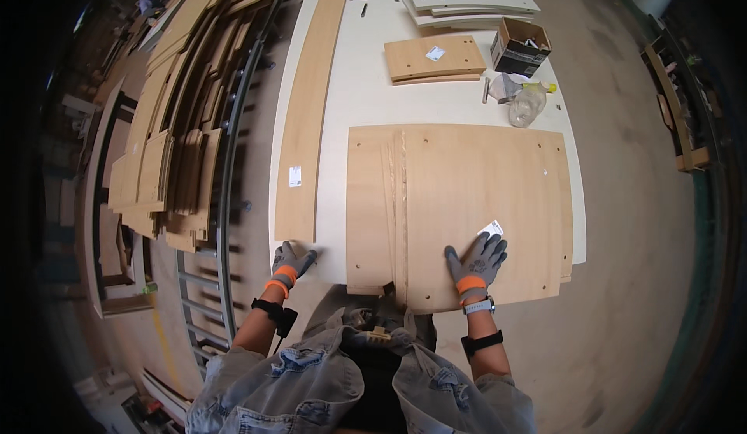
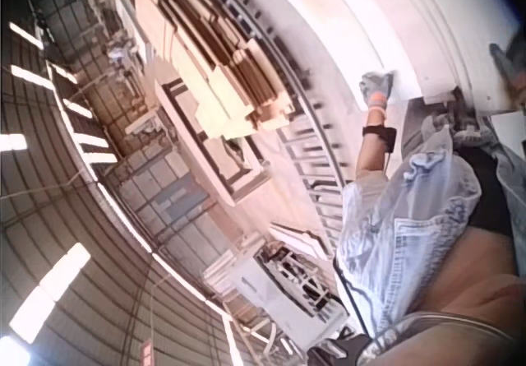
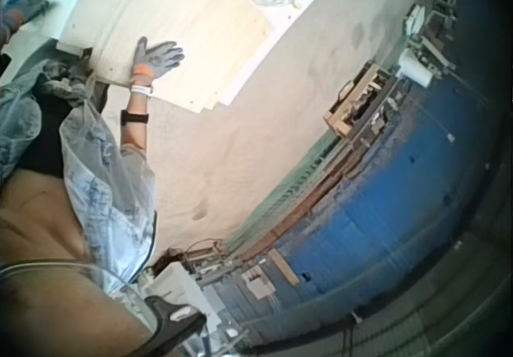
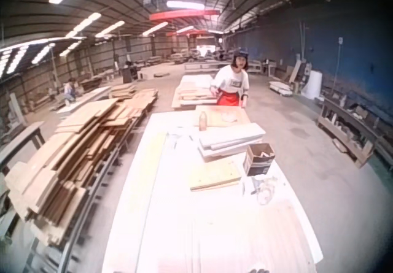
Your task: The recorder moves wood panels from a stack to a workbench and cleans the surface using a liquid and a cloth.
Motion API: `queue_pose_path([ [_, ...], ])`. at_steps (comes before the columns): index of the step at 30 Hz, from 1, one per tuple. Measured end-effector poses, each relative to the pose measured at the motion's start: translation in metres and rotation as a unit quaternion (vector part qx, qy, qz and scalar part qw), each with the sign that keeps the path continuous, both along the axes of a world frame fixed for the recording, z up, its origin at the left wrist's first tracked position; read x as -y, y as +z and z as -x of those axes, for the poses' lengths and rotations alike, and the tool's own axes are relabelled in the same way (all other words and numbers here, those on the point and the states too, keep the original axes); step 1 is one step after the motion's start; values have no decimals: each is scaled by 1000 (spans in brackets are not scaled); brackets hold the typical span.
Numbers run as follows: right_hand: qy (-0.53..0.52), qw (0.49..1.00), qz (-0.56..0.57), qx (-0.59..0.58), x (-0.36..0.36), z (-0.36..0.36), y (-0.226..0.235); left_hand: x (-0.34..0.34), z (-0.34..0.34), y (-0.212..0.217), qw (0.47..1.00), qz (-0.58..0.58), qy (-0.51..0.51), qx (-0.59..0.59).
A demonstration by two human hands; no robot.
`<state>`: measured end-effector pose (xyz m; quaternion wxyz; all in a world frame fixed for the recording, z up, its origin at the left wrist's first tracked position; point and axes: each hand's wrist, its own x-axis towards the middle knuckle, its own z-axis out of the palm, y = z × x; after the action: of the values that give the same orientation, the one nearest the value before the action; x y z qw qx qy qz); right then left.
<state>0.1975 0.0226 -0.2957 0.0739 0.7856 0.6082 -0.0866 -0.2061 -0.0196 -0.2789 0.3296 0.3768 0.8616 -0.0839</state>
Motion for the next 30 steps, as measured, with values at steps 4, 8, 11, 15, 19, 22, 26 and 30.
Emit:
queue_pose_path([
  [4,-9,999,12,41,2,23,10,-41,19,-2,992,-45,-96,-65],
  [8,-77,996,33,5,-26,37,21,-126,21,5,972,-155,-176,-30],
  [11,-119,987,9,-111,-56,39,35,-193,1,12,941,-239,-234,-47],
  [15,-33,964,-172,-199,-120,69,31,-286,-32,14,900,-325,-287,-48],
  [19,-72,891,-251,-371,-223,82,4,-364,-79,1,895,-289,-333,-69],
  [22,-97,830,-239,-495,-285,80,-23,-418,-122,-7,870,-296,-389,-71],
  [26,-278,602,-156,-732,-326,88,-62,-486,-157,-30,836,-277,-458,-119],
  [30,-371,365,-13,-854,-355,76,-59,-513,-172,-50,828,-256,-464,-184],
])
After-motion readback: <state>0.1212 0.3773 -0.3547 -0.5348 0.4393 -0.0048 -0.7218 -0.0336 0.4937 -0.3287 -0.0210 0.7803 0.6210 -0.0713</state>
